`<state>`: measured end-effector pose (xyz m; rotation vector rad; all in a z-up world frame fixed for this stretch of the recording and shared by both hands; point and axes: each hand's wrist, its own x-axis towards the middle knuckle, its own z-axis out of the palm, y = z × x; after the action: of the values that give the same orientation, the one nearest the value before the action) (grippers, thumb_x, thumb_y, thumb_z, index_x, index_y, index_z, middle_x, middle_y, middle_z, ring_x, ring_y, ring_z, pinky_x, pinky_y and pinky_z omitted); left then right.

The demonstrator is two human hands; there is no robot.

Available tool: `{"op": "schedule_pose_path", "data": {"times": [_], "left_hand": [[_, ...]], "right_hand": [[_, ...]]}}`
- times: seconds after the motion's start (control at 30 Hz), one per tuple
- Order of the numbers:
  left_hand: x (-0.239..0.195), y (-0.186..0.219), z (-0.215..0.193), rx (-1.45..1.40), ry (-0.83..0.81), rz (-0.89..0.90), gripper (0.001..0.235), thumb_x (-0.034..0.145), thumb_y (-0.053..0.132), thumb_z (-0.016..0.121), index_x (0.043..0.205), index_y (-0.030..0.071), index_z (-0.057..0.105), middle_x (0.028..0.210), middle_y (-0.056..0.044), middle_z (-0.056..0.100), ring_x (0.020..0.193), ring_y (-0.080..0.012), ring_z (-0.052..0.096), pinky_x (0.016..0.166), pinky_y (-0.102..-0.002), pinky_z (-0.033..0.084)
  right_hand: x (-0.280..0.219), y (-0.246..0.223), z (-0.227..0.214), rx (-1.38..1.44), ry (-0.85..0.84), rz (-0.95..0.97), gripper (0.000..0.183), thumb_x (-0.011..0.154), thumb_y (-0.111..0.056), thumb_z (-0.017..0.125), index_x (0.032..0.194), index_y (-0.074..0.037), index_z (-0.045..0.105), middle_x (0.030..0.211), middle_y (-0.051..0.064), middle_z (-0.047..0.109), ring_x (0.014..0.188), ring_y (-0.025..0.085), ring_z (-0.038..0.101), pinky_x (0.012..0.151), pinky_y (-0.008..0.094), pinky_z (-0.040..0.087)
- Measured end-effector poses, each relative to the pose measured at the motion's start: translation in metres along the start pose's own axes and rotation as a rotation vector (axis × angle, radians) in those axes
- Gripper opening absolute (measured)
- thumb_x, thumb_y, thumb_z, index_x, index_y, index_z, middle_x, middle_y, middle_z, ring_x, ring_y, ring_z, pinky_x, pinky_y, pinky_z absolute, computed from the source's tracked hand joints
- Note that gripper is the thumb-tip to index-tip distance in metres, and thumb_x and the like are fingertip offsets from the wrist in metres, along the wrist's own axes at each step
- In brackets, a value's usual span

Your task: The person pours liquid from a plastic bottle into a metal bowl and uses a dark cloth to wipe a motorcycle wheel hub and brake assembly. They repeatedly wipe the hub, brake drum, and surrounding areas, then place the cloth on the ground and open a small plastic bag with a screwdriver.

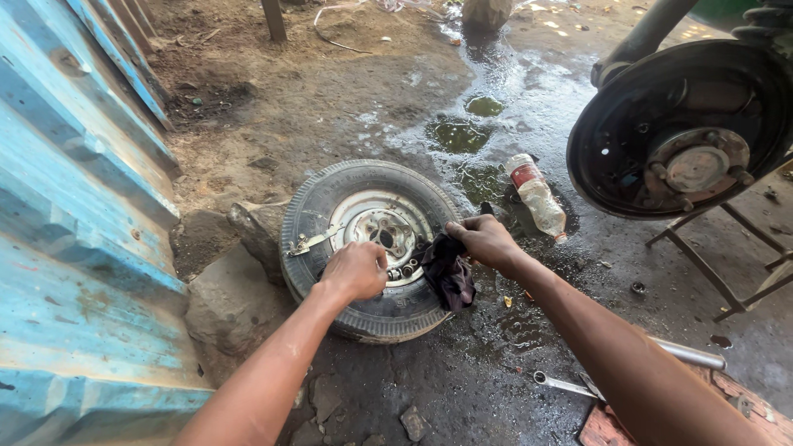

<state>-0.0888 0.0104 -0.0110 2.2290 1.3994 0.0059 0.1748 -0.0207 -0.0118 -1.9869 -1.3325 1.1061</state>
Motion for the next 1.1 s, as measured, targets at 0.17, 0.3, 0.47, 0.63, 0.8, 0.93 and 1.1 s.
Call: {"op": "schedule_pose_path", "data": {"times": [0.17,0.3,0.47,0.63,0.8,0.93,1.1], "left_hand": [[0.017,0.014,0.015,0.016,0.046,0.057,0.029,0.082,0.013,0.070,0.110,0.014,0.076,0.109,-0.014,0.076,0.109,-0.0291,0.070,0.105,-0.041,0.051],[0.035,0.024,0.034,0.110,0.055,0.113,0.028,0.083,0.022,0.076,0.108,0.009,0.074,0.111,-0.019,0.071,0.113,-0.0352,0.065,0.102,-0.045,0.050],[0.064,0.024,0.067,0.223,0.088,0.090,0.015,0.082,0.003,0.069,0.095,0.000,0.077,0.102,-0.021,0.074,0.106,-0.0338,0.068,0.099,-0.043,0.054],[0.084,0.017,0.084,-0.184,0.094,-0.046,0.024,0.084,-0.008,0.062,0.099,0.004,0.077,0.100,-0.016,0.076,0.084,-0.0222,0.075,0.077,-0.032,0.063],[0.074,0.013,0.069,-1.246,0.160,-0.314,0.027,0.088,-0.007,0.066,0.113,-0.001,0.073,0.090,-0.015,0.074,0.079,-0.0230,0.070,0.073,-0.036,0.061],[0.057,0.013,0.052,-1.761,-0.026,-0.272,0.045,0.091,-0.011,0.051,0.133,0.001,0.062,0.092,-0.014,0.071,0.079,-0.0233,0.070,0.078,-0.036,0.064],[0.039,0.013,0.042,-1.876,-0.117,-0.144,0.046,0.093,-0.012,0.047,0.136,0.000,0.057,0.099,-0.015,0.071,0.085,-0.0230,0.071,0.086,-0.035,0.063]], "right_hand": [[-0.004,0.000,0.000,0.237,-0.009,0.076,0.044,0.103,-0.042,0.055,0.117,-0.004,0.071,0.093,0.011,0.073,0.075,0.014,0.067,0.062,0.030,0.056],[-0.005,0.003,-0.003,0.382,0.010,0.131,0.041,0.100,-0.040,0.056,0.111,-0.004,0.070,0.094,0.008,0.073,0.077,0.015,0.070,0.063,0.031,0.056],[-0.001,0.012,0.003,0.302,-0.004,0.066,0.040,0.102,-0.041,0.056,0.109,-0.004,0.072,0.095,0.010,0.075,0.080,0.014,0.069,0.065,0.030,0.057],[0.000,0.035,0.009,-0.048,-0.001,0.028,0.037,0.100,-0.037,0.063,0.109,-0.002,0.071,0.098,0.010,0.074,0.089,0.020,0.071,0.078,0.035,0.057],[-0.006,0.059,0.036,-0.294,-0.017,-0.142,0.056,0.085,-0.023,0.074,0.138,-0.016,0.056,0.111,0.010,0.070,0.099,0.025,0.071,0.091,0.040,0.057],[0.003,0.070,0.053,-0.532,0.011,-0.305,0.067,0.081,-0.018,0.080,0.143,-0.019,0.054,0.118,0.015,0.066,0.102,0.030,0.064,0.090,0.043,0.052],[0.018,0.053,0.038,-0.027,-0.113,0.008,0.040,0.093,-0.012,0.062,0.132,-0.008,0.071,0.114,0.015,0.077,0.087,0.024,0.074,0.078,0.034,0.063]]}}
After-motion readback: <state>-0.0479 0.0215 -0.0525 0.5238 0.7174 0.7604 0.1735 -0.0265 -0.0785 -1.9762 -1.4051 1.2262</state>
